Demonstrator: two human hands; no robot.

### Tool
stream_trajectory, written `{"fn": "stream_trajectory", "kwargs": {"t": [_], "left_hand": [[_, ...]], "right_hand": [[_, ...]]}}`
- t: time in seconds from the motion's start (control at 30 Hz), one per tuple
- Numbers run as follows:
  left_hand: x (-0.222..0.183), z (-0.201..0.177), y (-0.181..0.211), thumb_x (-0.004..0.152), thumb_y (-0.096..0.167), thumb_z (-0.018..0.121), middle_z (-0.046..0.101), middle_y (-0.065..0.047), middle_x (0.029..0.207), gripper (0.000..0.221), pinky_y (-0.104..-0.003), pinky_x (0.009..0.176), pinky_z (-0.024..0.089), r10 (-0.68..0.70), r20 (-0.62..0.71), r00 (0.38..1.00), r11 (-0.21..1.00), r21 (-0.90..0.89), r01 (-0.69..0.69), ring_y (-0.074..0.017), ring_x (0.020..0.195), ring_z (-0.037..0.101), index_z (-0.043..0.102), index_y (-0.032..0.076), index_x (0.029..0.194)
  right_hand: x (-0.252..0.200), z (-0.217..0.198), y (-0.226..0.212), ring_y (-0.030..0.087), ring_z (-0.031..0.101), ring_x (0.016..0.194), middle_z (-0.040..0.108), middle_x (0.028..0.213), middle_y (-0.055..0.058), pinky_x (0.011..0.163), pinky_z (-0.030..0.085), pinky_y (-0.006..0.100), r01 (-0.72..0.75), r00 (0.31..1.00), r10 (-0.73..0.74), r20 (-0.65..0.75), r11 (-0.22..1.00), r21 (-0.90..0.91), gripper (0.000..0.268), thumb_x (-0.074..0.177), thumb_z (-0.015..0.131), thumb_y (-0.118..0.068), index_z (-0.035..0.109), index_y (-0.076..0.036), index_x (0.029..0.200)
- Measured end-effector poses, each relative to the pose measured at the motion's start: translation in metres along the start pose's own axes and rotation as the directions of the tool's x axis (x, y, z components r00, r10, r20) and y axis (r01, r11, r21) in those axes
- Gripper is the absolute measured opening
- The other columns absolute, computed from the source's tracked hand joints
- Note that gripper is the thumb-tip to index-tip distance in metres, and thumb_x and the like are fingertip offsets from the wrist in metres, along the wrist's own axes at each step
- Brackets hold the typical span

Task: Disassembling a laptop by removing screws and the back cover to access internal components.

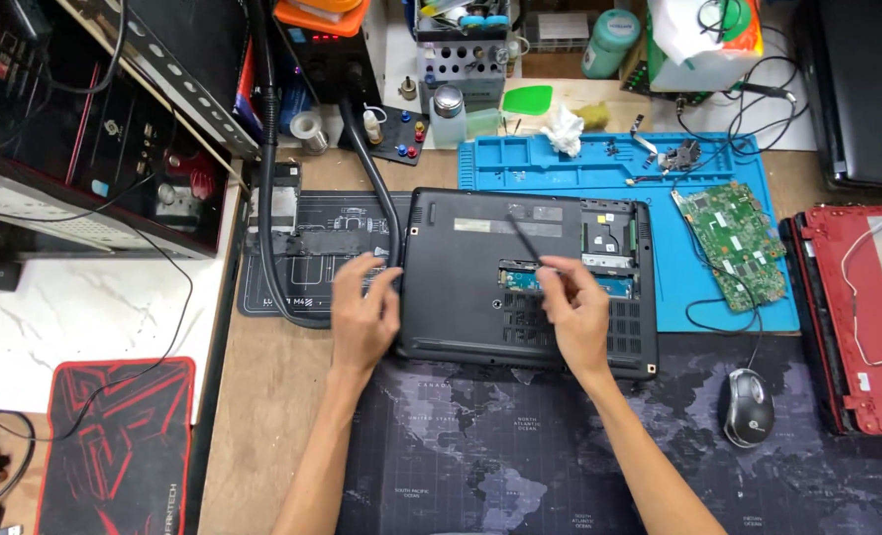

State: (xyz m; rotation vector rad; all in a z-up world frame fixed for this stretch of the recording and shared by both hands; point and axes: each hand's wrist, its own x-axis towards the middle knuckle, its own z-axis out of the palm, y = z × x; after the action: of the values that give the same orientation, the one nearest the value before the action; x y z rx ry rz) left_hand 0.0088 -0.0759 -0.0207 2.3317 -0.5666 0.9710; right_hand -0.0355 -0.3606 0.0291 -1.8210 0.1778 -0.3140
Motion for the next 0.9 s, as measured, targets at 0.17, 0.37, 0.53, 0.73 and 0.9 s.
{"fn": "stream_trajectory", "kwargs": {"t": [0.17,0.37,0.53,0.73,0.9], "left_hand": [[0.038,0.021,0.028,0.088,-0.002,0.066,0.067,-0.011,0.116,0.027,-0.046,0.106,0.050,-0.046,0.169,0.985,0.979,-0.189,0.078,-0.0341,0.120,0.064,0.073,0.012,0.109],[0.069,0.039,0.027,0.098,0.002,0.059,0.056,-0.018,0.135,0.036,-0.056,0.111,0.043,-0.284,0.318,0.905,0.821,-0.407,0.401,-0.0461,0.135,0.050,0.063,0.012,0.132],[0.070,0.037,0.026,0.100,0.000,0.055,0.055,-0.021,0.135,0.036,-0.057,0.109,0.044,-0.354,0.316,0.880,0.806,-0.375,0.458,-0.0488,0.133,0.050,0.062,0.009,0.134],[0.071,0.039,0.023,0.103,0.006,0.053,0.061,-0.016,0.129,0.026,-0.051,0.109,0.045,-0.390,0.301,0.870,0.785,-0.386,0.485,-0.0406,0.131,0.056,0.068,0.010,0.124],[0.070,0.039,0.023,0.104,0.006,0.052,0.062,-0.015,0.128,0.025,-0.052,0.108,0.047,-0.415,0.301,0.859,0.775,-0.378,0.507,-0.0393,0.131,0.057,0.069,0.010,0.121]], "right_hand": [[0.001,0.000,-0.005,0.005,0.040,0.053,0.042,0.069,-0.004,0.051,0.038,0.020,-0.066,0.989,0.102,-0.107,0.951,0.301,0.028,0.112,0.039,-0.013,0.055,-0.002,0.131],[-0.001,-0.003,-0.005,0.010,0.061,0.065,0.068,0.097,0.014,0.061,0.053,0.023,-0.038,0.995,0.066,-0.078,0.946,0.321,0.035,0.108,0.053,-0.012,0.052,0.004,0.138],[0.012,-0.004,0.011,0.014,0.069,0.066,0.077,0.096,0.020,0.066,0.057,0.023,-0.076,0.996,0.091,-0.019,0.920,0.383,0.013,0.101,0.065,-0.006,0.064,0.001,0.112],[0.065,-0.012,0.001,0.011,0.065,0.077,0.065,0.096,0.005,0.078,0.061,0.025,-0.002,0.983,0.098,-0.153,0.849,0.528,0.008,0.107,0.063,-0.015,0.066,-0.008,0.107],[0.116,0.005,-0.062,0.021,0.069,0.088,0.063,0.102,0.010,0.087,0.060,0.032,0.569,0.812,-0.558,-0.173,0.822,0.017,0.007,0.108,0.066,-0.001,0.062,-0.003,0.114]]}}
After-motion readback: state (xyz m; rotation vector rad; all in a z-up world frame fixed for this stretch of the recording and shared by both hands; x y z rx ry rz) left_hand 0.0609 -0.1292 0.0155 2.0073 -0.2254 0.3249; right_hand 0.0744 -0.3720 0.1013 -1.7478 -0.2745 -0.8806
